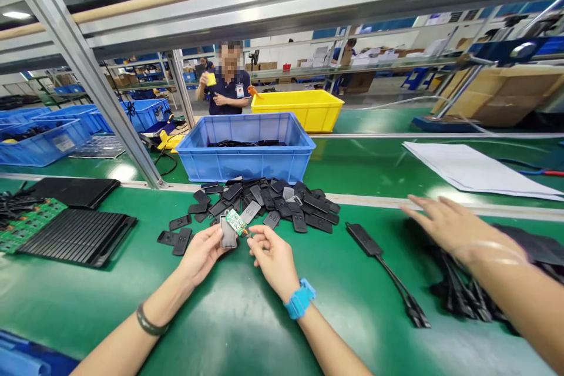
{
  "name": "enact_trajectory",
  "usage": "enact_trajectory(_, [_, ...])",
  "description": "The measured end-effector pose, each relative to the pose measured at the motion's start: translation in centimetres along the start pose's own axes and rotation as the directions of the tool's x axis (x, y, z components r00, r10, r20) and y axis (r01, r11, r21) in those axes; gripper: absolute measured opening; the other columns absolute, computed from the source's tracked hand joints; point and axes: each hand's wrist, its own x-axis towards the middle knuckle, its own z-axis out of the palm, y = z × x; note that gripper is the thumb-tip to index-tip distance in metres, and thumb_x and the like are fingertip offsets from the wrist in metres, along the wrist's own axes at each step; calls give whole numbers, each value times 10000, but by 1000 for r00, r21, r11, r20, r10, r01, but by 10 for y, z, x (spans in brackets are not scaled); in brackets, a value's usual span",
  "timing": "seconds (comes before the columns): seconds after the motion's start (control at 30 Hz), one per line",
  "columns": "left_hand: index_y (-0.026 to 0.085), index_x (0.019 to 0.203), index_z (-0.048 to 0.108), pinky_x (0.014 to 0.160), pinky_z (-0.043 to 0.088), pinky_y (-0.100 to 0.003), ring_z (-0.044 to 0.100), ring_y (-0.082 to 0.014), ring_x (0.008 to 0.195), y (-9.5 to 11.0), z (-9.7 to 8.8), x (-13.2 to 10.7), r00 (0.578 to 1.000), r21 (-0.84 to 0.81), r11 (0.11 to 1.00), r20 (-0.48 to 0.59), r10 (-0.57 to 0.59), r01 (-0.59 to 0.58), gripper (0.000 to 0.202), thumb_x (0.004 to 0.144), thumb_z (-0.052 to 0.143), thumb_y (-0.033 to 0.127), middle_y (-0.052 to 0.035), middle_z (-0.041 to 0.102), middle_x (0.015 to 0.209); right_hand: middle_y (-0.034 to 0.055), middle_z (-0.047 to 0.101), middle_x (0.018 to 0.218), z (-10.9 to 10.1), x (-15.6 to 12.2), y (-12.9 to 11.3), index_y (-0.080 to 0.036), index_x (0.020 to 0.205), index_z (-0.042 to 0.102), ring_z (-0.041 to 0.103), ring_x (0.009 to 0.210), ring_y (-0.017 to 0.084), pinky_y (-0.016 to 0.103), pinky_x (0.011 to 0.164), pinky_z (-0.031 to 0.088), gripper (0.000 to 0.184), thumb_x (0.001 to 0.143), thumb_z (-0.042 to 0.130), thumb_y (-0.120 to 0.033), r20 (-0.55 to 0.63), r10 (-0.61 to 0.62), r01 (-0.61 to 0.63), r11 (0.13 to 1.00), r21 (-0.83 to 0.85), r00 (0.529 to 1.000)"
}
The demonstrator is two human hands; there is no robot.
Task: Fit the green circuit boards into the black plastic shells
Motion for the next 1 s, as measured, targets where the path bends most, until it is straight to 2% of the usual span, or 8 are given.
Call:
enact_trajectory(0.23, [157, 1064, 659, 908, 453, -292, 630, -167, 959, -8, -2, 1, 989, 15, 993, -99, 114, -114, 472, 625, 830, 185, -75, 693, 1066, -3, 560, 668, 2, -4, -7, -163, 908, 596, 574, 560, 135, 213, 405, 467, 322, 718, 675, -410, 29, 47, -48, 999, 17, 998])
enact_trajectory(0.33, [166, 1094, 629, 941, 438, -313, 630, -166, 964, -10, -3, 1, 985, 9, 994, -133, 106, -106, 534, 602, 837, 168, -66, 691, 1050, -6, 557, 661, 6, -6, -6, -159, 912, 598, 578, 554, 134, 214, 408, 474, 317, 726, 669, -405, 73, 52, -53, 998, 21, 996])
enact_trajectory(0.53, [185, 1199, 564, 893, 476, -342, 634, -190, 979, -7, -1, -2, 998, 26, 998, -40, 58, -57, 584, 664, 799, 186, -103, 659, 1145, 1, 573, 649, 8, -8, -3, -159, 906, 626, 581, 553, 138, 213, 410, 474, 289, 739, 660, -392, 97, 18, -15, 999, -30, 995])
enact_trajectory(0.67, [189, 1180, 572, 881, 488, -358, 632, -210, 1003, -8, 1, -2, 997, 26, 997, -19, 70, -69, 489, 729, 755, 242, -107, 661, 1139, 5, 588, 640, 9, -10, -3, -169, 891, 655, 559, 527, 128, 219, 424, 474, 215, 767, 630, -343, 84, -45, 56, 990, -133, 995])
enact_trajectory(0.77, [159, 1092, 609, 849, 503, -372, 645, -225, 969, -12, 3, -2, 992, 31, 996, -97, 84, -81, 391, 759, 726, 325, -116, 686, 1059, 4, 582, 647, 13, -12, -1, -179, 894, 652, 545, 510, 120, 223, 430, 484, 192, 781, 614, -330, 92, -62, 77, 984, -161, 994])
enact_trajectory(0.87, [143, 1016, 621, 805, 514, -356, 659, -230, 924, -15, 3, 0, 983, 61, 993, -152, 106, -98, 363, 746, 732, 358, -116, 702, 989, -2, 574, 671, 17, -13, 4, -187, 919, 600, 574, 535, 130, 221, 426, 498, 230, 764, 635, -353, 103, -19, 30, 993, -113, 995])
enact_trajectory(1.0, [144, 996, 598, 765, 522, -328, 672, -225, 893, -14, 4, 0, 974, 157, 975, -137, 178, -156, 319, 781, 693, 359, -121, 704, 990, -27, 555, 639, 19, -12, 9, -196, 866, 521, 581, 498, 133, 215, 393, 457, 286, 757, 639, -433, 167, 99, -82, 991, -109, 981])
